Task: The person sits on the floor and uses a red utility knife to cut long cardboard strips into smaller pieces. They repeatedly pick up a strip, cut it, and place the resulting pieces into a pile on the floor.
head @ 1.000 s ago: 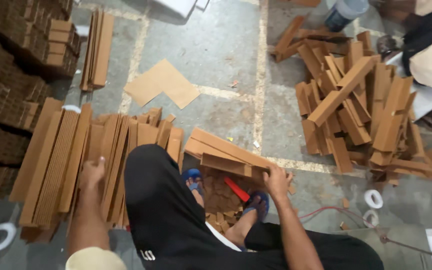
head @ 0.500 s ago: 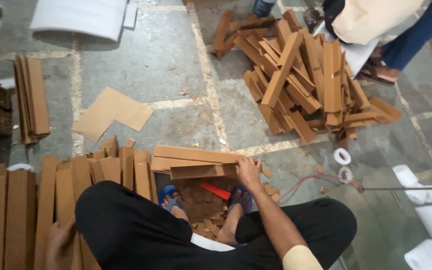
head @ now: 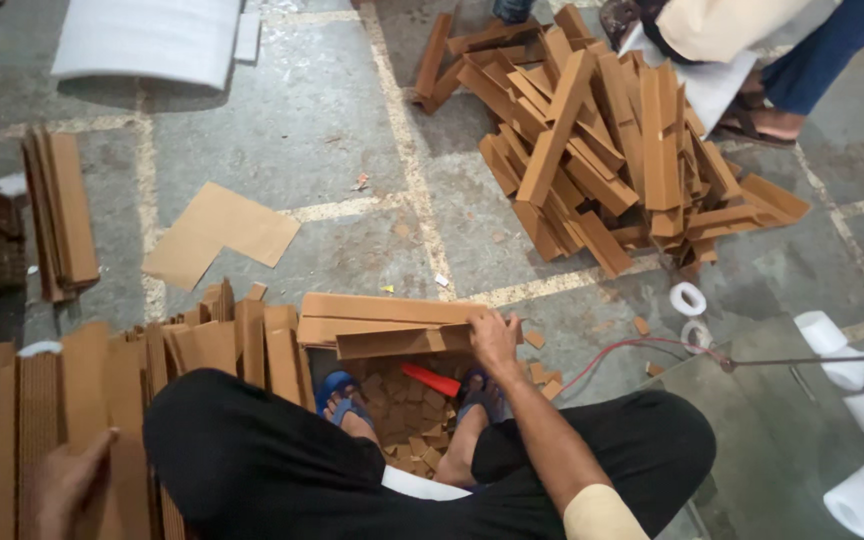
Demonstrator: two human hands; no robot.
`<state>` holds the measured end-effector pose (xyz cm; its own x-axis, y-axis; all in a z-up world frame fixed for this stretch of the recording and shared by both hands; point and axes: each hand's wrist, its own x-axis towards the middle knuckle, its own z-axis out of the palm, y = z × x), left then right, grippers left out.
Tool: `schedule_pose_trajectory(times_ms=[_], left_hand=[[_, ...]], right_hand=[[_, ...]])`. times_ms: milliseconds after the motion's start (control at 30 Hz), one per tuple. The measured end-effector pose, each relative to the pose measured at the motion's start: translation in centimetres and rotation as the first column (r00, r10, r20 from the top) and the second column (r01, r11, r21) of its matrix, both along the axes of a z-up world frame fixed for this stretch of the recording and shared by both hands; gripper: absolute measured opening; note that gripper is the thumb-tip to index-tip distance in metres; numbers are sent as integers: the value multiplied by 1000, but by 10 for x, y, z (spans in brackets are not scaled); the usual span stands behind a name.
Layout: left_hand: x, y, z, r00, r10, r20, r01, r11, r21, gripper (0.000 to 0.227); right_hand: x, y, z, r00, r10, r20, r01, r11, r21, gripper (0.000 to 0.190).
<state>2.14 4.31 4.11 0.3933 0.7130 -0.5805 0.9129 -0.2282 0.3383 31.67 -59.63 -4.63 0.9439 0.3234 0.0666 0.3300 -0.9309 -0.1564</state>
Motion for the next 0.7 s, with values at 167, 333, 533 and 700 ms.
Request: schedule_pose_trajectory(times_ms=[167,333,533,700], left_hand=[[89,-15,107,863,-471,185,356,824,441,63],[228,-109,188,541,-831,126,727,538,426,50],[348,-299,70,157,-963,217,845,245,476,21],[331,-378,-52,150,-958,245,892,238,385,25]], right_hand=[[-2,3,2,995,77,64,-79,997,23,21],[0,15,24,980,167,105,-182,970,160,21],[-16,23,60,948,309,74,-317,930,184,38],[-20,21,63,976,219,2,-217,965,146,18]])
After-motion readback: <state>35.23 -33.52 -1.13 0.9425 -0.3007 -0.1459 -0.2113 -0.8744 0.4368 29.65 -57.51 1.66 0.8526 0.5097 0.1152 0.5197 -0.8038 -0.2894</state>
